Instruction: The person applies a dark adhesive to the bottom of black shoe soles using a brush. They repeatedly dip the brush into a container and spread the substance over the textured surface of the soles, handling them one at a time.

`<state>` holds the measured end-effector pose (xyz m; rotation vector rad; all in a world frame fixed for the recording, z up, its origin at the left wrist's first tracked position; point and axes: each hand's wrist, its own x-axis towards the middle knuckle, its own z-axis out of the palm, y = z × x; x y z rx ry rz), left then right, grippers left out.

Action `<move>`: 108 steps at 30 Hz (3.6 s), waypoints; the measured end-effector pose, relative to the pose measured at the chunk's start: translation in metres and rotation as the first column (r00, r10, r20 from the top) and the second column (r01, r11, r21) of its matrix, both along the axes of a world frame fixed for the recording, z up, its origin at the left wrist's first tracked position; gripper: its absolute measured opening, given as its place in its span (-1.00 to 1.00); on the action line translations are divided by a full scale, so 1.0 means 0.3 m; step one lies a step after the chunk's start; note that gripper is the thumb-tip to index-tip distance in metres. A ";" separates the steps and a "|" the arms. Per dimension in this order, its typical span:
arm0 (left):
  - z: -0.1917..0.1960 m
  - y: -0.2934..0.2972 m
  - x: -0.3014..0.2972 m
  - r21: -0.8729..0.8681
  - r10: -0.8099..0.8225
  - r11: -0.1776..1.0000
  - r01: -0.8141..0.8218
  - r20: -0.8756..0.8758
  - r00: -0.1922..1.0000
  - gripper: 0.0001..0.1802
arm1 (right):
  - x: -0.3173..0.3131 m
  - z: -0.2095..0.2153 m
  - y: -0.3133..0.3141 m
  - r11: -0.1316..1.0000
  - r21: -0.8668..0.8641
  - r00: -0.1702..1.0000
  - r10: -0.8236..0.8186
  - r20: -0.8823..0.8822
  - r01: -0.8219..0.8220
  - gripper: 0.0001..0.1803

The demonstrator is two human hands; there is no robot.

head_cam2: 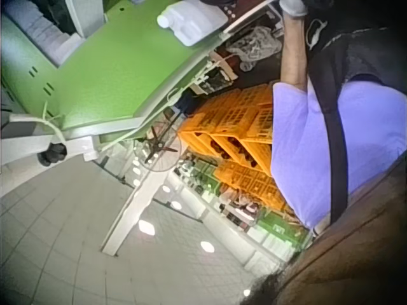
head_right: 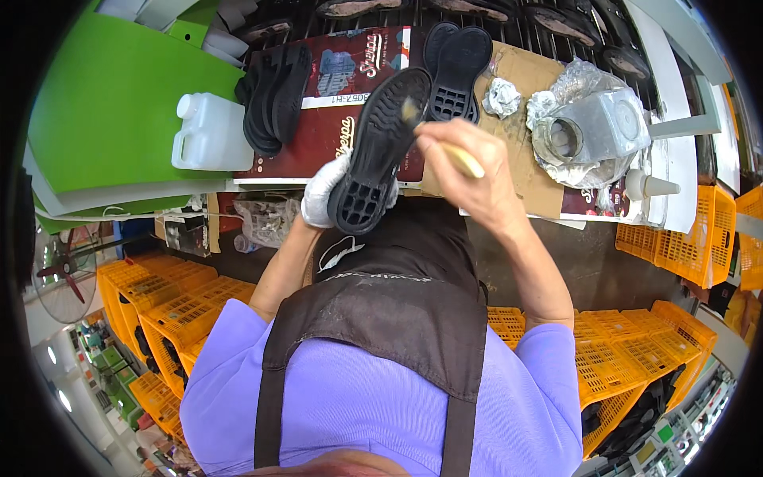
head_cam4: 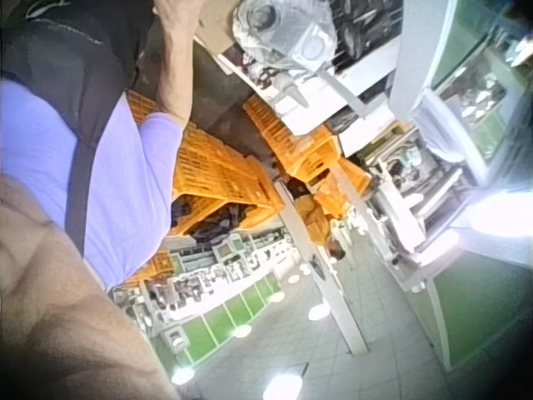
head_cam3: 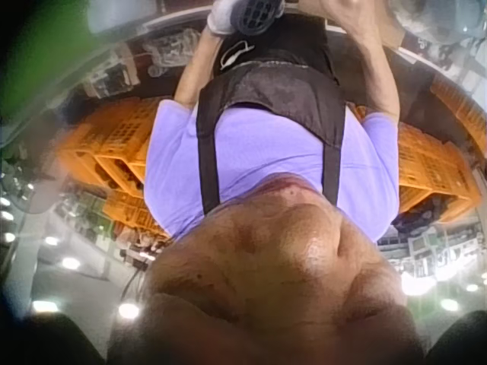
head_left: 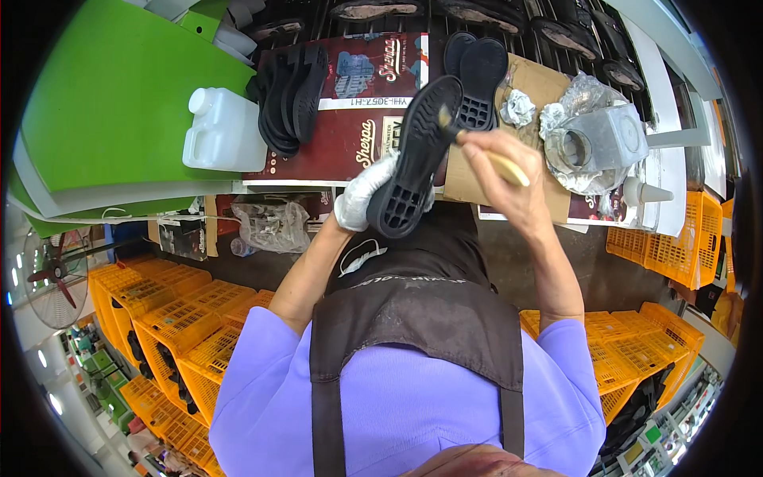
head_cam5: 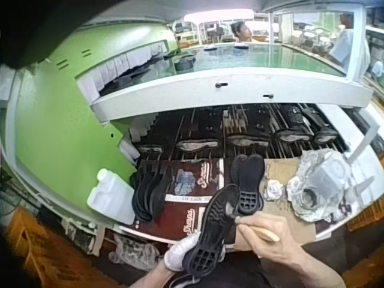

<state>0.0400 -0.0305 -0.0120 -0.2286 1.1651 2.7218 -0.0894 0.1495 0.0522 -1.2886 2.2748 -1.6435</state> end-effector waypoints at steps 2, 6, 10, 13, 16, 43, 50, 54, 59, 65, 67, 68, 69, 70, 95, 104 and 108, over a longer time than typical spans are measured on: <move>-0.009 -0.028 0.001 0.071 0.025 0.997 -0.026 0.009 1.000 -0.41 | 0.038 0.023 0.013 0.991 0.014 0.989 0.132 0.071 -0.133 -0.90; -0.002 -0.025 0.011 0.122 0.023 0.992 -0.024 0.007 1.000 -0.42 | 0.001 0.082 0.037 0.996 0.023 0.850 0.059 0.523 -0.083 -0.88; -0.002 0.000 -0.012 0.054 -0.009 0.998 0.011 -0.026 1.000 -0.45 | -0.061 0.000 -0.013 0.990 -0.059 0.992 -0.127 -0.001 0.127 -0.88; 0.029 0.000 -0.010 0.028 0.078 0.997 -0.077 -0.034 0.996 -0.53 | 0.015 0.025 -0.008 0.990 -0.020 0.990 0.139 0.025 -0.138 -0.89; 0.041 -0.006 0.000 0.049 0.212 0.975 -0.215 0.057 0.976 -0.54 | 0.027 0.057 0.013 0.880 -0.071 0.838 0.470 0.278 -0.469 -0.84; -0.019 -0.001 -0.015 0.250 0.100 0.962 -0.108 0.042 0.994 -0.39 | -0.018 -0.021 -0.029 0.991 -0.058 0.980 0.108 -0.164 -0.119 -0.83; -0.054 -0.046 -0.030 0.383 0.095 0.921 -0.071 -0.045 0.994 -0.35 | 0.117 0.027 0.011 0.817 0.046 0.811 0.577 -0.100 -0.575 -0.74; 0.003 -0.014 -0.024 0.328 0.118 0.936 -0.130 0.057 0.991 -0.36 | 0.010 0.050 0.017 0.800 -0.119 0.802 0.596 0.041 -0.589 -0.82; 0.004 -0.005 -0.025 0.226 0.168 0.963 -0.146 -0.082 0.982 -0.44 | 0.023 0.043 -0.001 0.964 -0.011 0.963 0.266 -0.045 -0.266 -0.86; 0.002 -0.009 -0.028 -0.236 0.163 0.955 -0.180 -0.089 0.983 -0.46 | 0.059 0.064 0.035 0.962 -0.018 0.939 0.270 0.214 -0.273 -0.90; 0.023 -0.006 -0.033 -0.331 0.123 0.930 -0.158 -0.123 0.985 -0.48 | 0.034 0.060 -0.003 0.995 -0.041 0.996 0.091 -0.014 -0.092 -0.91; 0.041 0.008 -0.038 -0.338 0.128 0.924 -0.181 -0.174 0.976 -0.51 | 0.025 0.046 -0.017 0.996 -0.035 0.996 0.079 -0.030 -0.080 -0.91; 0.056 0.014 -0.045 -0.374 0.135 0.904 -0.205 -0.206 0.969 -0.51 | 0.020 0.036 -0.026 0.997 -0.028 0.997 0.068 -0.049 -0.069 -0.92; 0.069 0.018 -0.050 -0.409 0.141 0.883 -0.230 -0.238 0.961 -0.52 | 0.026 0.029 -0.026 0.995 -0.033 0.994 0.089 -0.069 -0.091 -0.93; 0.132 -0.042 -0.002 0.639 -0.145 0.767 0.058 0.085 0.986 -0.17 | -0.121 0.151 0.028 0.824 0.128 0.815 0.565 -0.129 -0.552 -0.72; 0.122 0.000 0.022 0.075 -0.016 0.997 0.015 0.003 1.000 -0.31 | -0.142 0.083 0.031 0.997 0.071 0.995 -0.011 -0.099 0.018 -0.86; 0.133 0.004 0.000 -0.428 -0.095 0.903 0.027 -0.140 0.986 -0.34 | -0.071 0.074 -0.006 0.987 0.084 0.974 -0.148 0.174 0.135 -0.86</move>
